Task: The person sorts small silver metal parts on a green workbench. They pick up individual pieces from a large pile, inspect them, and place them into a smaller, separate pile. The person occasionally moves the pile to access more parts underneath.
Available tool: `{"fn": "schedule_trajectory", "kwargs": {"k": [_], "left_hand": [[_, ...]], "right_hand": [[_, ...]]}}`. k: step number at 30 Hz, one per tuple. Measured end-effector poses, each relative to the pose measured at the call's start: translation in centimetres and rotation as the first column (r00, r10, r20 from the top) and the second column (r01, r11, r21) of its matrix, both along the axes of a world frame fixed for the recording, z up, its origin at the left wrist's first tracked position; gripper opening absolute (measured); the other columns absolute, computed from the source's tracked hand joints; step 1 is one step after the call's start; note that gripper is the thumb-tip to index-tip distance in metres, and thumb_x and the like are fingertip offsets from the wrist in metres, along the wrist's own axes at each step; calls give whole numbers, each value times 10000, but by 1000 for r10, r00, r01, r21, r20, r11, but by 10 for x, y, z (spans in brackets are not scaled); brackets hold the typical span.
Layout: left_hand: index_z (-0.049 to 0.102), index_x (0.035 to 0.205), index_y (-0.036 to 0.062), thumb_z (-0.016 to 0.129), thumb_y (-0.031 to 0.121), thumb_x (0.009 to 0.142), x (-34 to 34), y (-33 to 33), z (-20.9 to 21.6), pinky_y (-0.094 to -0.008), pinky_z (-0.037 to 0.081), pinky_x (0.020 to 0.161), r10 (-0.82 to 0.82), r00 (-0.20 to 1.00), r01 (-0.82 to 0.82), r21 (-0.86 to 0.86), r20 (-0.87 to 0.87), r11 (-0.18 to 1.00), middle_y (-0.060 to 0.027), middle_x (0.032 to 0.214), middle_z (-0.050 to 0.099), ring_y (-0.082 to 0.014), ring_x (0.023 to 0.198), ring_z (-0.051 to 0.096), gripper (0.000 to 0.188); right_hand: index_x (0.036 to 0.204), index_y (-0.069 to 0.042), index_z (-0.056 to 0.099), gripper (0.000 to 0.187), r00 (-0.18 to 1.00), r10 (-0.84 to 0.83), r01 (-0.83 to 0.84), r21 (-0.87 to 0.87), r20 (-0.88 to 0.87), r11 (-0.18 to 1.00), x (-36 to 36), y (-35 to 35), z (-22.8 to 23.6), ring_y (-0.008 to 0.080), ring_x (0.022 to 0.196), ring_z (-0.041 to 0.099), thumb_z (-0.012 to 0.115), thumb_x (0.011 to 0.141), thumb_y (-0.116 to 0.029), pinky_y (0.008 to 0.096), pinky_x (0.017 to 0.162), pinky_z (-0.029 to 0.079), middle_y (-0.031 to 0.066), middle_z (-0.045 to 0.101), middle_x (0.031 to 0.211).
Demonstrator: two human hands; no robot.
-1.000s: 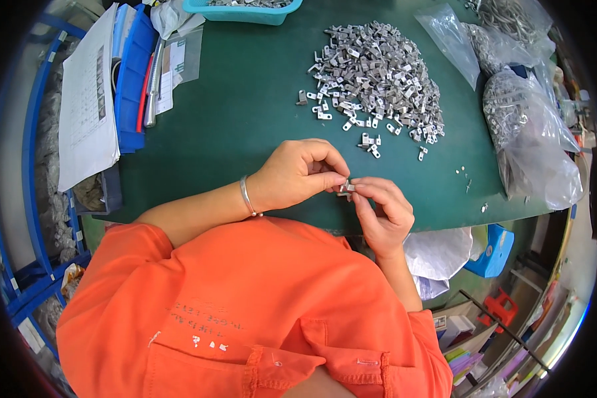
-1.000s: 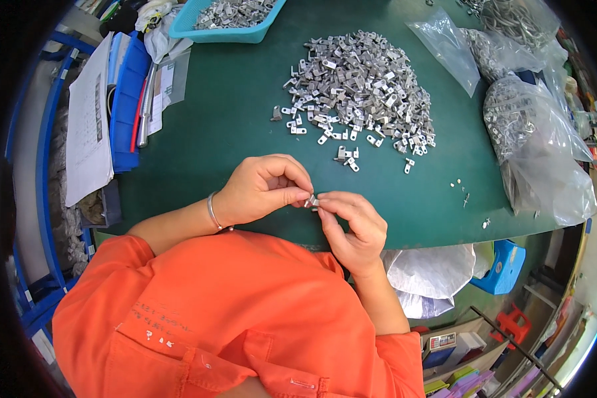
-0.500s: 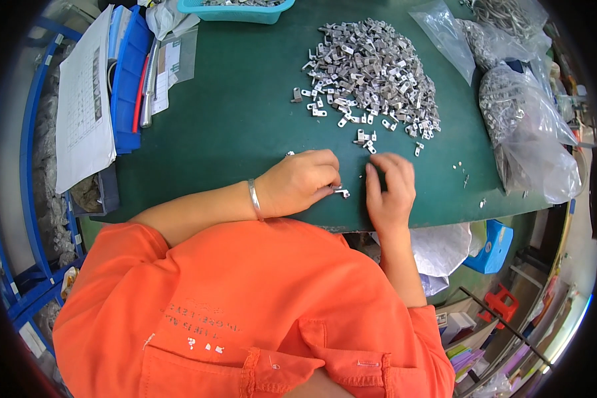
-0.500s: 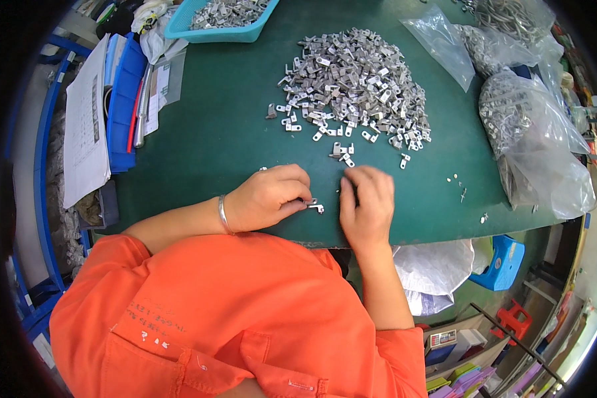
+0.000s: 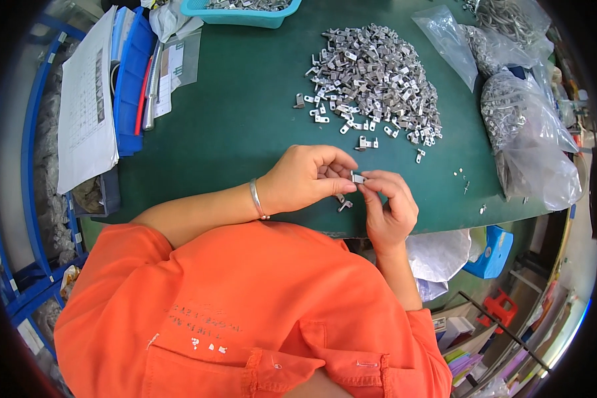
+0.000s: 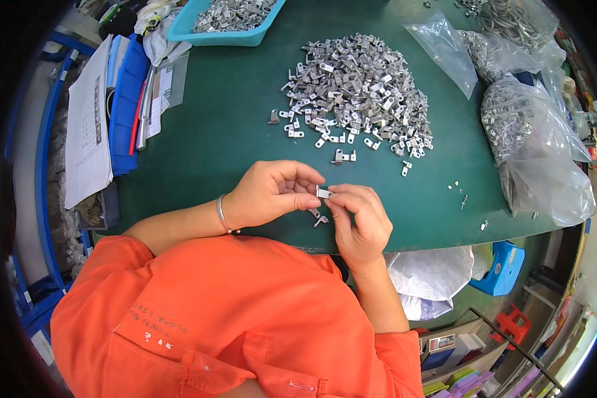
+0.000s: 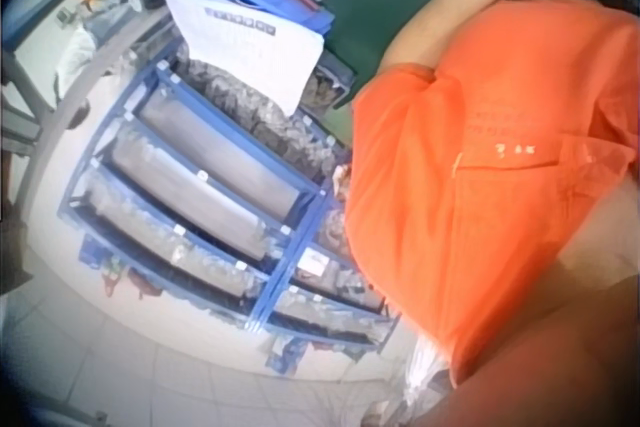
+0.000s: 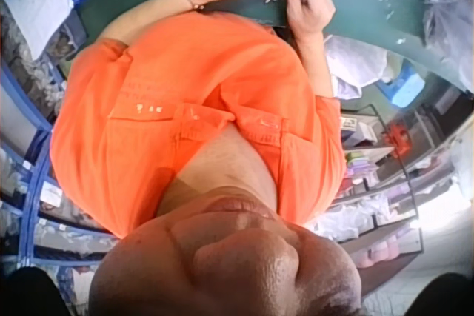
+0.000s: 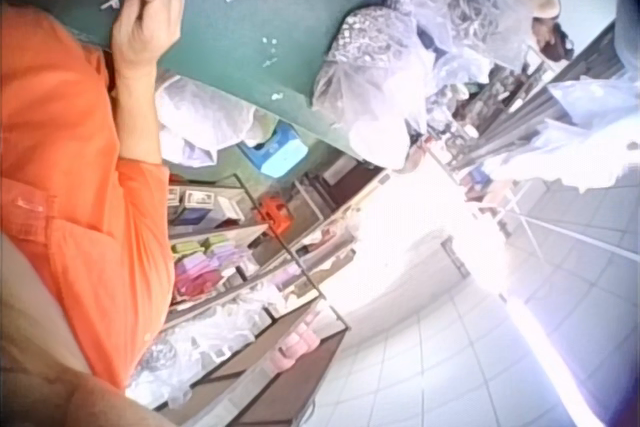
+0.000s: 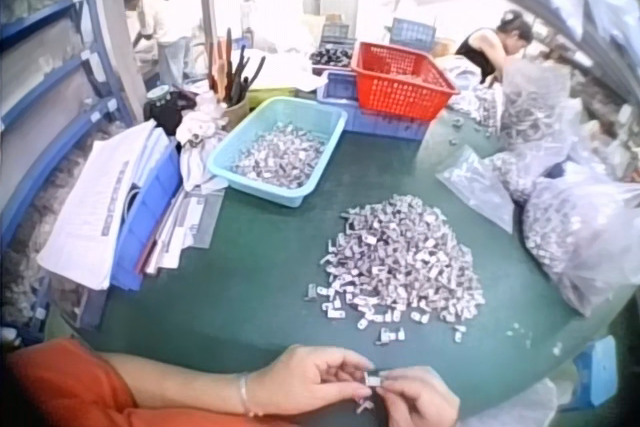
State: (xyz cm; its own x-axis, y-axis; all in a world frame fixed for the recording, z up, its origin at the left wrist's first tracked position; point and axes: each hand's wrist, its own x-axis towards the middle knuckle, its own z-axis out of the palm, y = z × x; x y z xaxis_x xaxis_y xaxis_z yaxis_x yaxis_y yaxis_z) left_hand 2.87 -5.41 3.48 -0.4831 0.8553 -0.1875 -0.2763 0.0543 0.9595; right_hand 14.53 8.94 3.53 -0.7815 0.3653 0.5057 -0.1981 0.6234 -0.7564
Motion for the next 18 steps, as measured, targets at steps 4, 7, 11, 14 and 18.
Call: {"fn": "schedule_trajectory", "kwargs": {"k": [4, 7, 11, 14, 18], "left_hand": [[592, 1068, -61, 657, -35, 834, 1, 0, -1, -258, 552, 776, 2, 1000, 0, 75, -27, 997, -98, 943, 646, -141, 850, 648, 244], [610, 1034, -39, 656, -51, 824, 1, -2, 0, -258, 550, 781, 5, 998, -2, 49, -57, 999, -97, 949, 649, -143, 873, 641, 216], [650, 952, 4, 673, -43, 794, -2, -4, 2, -271, 544, 758, 11, 934, 34, 121, -357, 992, -89, 955, 656, -166, 890, 641, 166], [665, 900, 24, 684, -29, 766, -5, -5, 2, -285, 540, 740, 20, 832, 67, 137, -554, 988, -85, 963, 659, -200, 879, 645, 145], [661, 866, 26, 676, -26, 752, 0, -6, -9, -308, 538, 737, -58, 748, 110, 37, -662, 993, -86, 971, 658, -240, 859, 645, 126]], "right_hand": [[826, 0, 625, 172, 999, -36, 40, -166, 27, 985, 5, -7, -1, 216, 729, 642, 719, 712, 89, 274, 640, 520, 127, 662, 842], [841, 3, 635, 171, 996, 9, 3, -138, 88, 990, 8, -3, 2, 212, 721, 638, 722, 715, 80, 271, 631, 518, 126, 660, 847], [856, 0, 643, 181, 994, 103, -100, -80, 36, 992, 8, 0, 0, 214, 722, 634, 710, 712, 87, 279, 625, 514, 124, 653, 865], [850, 1, 639, 190, 988, 141, -144, 47, 58, 988, 11, 6, -2, 241, 743, 631, 677, 697, 109, 296, 642, 511, 119, 647, 878], [833, 8, 632, 180, 954, 217, -244, 112, 207, 963, 11, 12, -7, 278, 776, 620, 642, 683, 105, 331, 680, 508, 112, 642, 895]]}}
